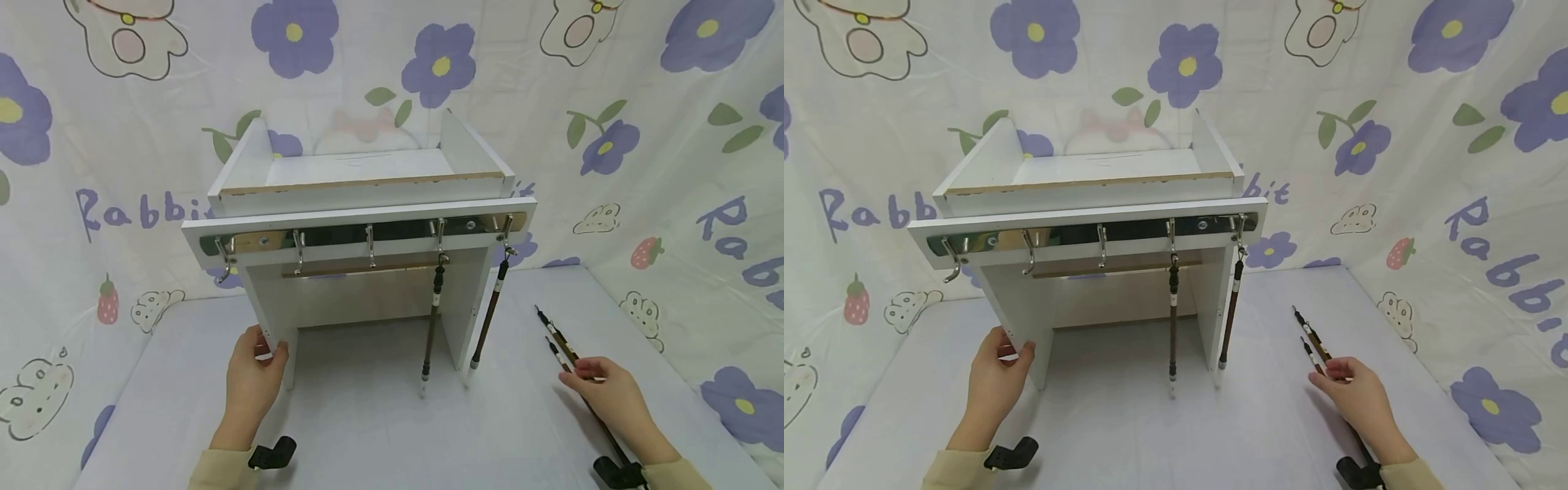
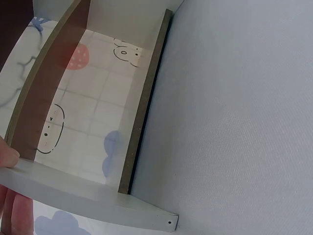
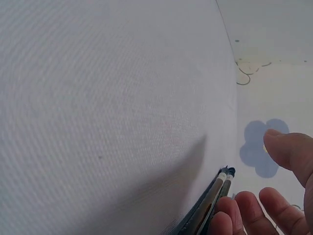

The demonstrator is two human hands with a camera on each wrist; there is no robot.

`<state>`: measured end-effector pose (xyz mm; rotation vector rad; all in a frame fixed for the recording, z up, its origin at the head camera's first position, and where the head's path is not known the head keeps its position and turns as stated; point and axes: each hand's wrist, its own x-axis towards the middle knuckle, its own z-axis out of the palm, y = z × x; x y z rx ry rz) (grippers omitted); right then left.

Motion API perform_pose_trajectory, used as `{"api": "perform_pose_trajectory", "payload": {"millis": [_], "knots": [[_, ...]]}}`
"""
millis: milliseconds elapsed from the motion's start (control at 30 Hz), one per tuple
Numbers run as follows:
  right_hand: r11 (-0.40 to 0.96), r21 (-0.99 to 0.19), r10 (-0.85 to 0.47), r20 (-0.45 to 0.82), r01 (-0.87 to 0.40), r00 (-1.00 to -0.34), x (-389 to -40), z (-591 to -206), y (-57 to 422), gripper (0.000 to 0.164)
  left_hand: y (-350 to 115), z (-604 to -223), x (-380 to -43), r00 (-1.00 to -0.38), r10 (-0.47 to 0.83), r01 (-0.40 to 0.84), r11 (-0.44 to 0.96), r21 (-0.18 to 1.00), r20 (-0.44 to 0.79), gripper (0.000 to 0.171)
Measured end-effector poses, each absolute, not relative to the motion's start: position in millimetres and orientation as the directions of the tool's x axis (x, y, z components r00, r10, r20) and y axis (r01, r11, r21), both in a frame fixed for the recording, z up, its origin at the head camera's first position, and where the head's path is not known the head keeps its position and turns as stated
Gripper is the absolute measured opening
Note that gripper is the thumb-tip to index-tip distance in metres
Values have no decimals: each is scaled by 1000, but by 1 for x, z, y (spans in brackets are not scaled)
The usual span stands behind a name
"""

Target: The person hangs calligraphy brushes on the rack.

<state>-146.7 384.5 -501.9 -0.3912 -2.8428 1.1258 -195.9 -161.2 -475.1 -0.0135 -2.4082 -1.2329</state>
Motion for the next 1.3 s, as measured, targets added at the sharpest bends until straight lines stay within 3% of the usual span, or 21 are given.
{"api": "perform_pose_trajectory", "payload": {"millis": [167, 933, 1300], "knots": [[693, -681, 272, -56, 236, -961, -146, -502, 386, 75, -161, -475, -196, -907, -186, 199, 600, 775, 377, 30], [744, -648, 214, -1, 163, -977, -146, -509, 377, 41, -160, -475, -196, -902, -183, 212, 599, 772, 390, 31], [773, -610, 190, -39, 174, -981, -148, -511, 374, 38, -160, -475, -197, -907, -182, 204, 600, 773, 381, 31]]}}
